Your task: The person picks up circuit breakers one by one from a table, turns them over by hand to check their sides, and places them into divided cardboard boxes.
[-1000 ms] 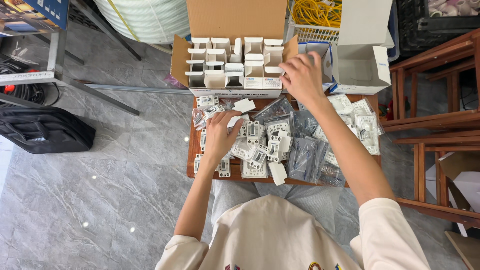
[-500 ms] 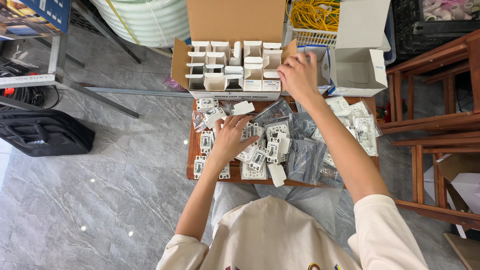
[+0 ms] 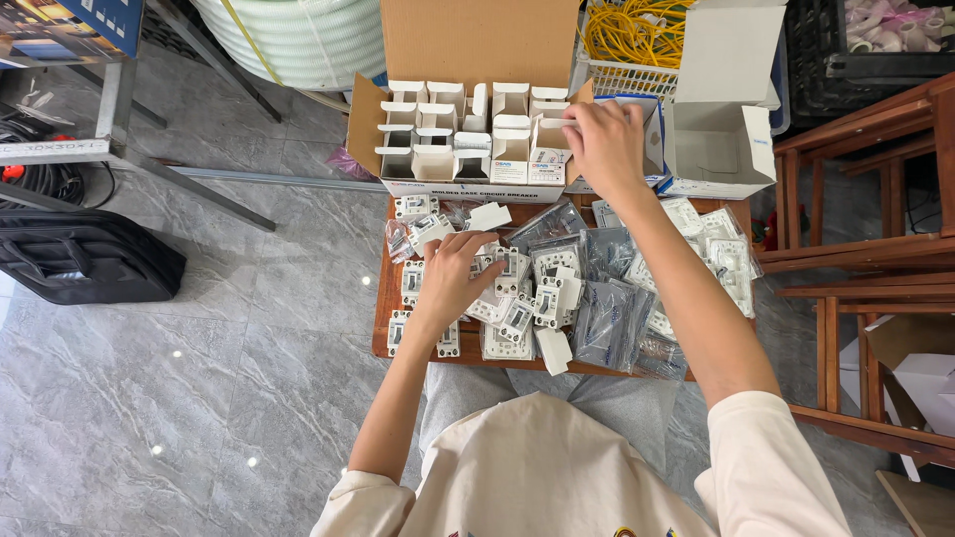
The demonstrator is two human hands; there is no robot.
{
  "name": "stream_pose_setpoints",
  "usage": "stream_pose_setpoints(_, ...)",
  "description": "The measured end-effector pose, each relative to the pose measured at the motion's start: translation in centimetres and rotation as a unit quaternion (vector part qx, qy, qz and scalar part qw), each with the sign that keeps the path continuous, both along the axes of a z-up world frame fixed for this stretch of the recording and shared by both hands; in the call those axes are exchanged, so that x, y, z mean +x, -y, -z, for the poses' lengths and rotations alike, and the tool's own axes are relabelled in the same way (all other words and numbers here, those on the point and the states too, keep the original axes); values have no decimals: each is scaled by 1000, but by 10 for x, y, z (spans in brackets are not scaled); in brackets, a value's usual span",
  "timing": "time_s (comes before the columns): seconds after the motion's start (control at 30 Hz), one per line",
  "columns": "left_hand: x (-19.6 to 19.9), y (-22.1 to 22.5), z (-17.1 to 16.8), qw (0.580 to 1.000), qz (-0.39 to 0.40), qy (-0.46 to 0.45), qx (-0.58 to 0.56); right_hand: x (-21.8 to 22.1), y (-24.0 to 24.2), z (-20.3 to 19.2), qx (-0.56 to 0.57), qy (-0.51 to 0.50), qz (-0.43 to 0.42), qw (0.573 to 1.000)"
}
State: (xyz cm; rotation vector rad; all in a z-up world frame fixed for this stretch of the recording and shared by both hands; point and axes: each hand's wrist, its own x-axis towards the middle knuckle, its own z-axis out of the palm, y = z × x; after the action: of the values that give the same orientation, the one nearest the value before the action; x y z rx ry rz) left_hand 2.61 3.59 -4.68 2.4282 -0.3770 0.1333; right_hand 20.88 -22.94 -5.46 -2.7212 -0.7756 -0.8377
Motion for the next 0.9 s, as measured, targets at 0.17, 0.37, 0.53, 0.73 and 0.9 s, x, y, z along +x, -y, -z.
stream_pose_setpoints(0.17, 1, 2, -3, 999, 12, 21, -21, -27, -7, -45, 82, -30, -21, 996)
stream_pose_setpoints(0.37, 1, 5, -6, 999, 9, 19, -32, -54, -9, -84, 200, -63, -131, 969)
stream_pose_setpoints(0.53, 0, 5, -5, 999, -8, 11, -37, -64, -10, -49, 212, -83, -177, 958)
stream_pose_setpoints(0.73, 0, 5, -7, 999, -10, 8, -35, -81, -20, -15, 180, -155, -187, 953)
stream_pose_setpoints(0.9, -2, 3, -10, 999, -11, 0, -35, -87, -25, -26, 145, -211, -162, 953)
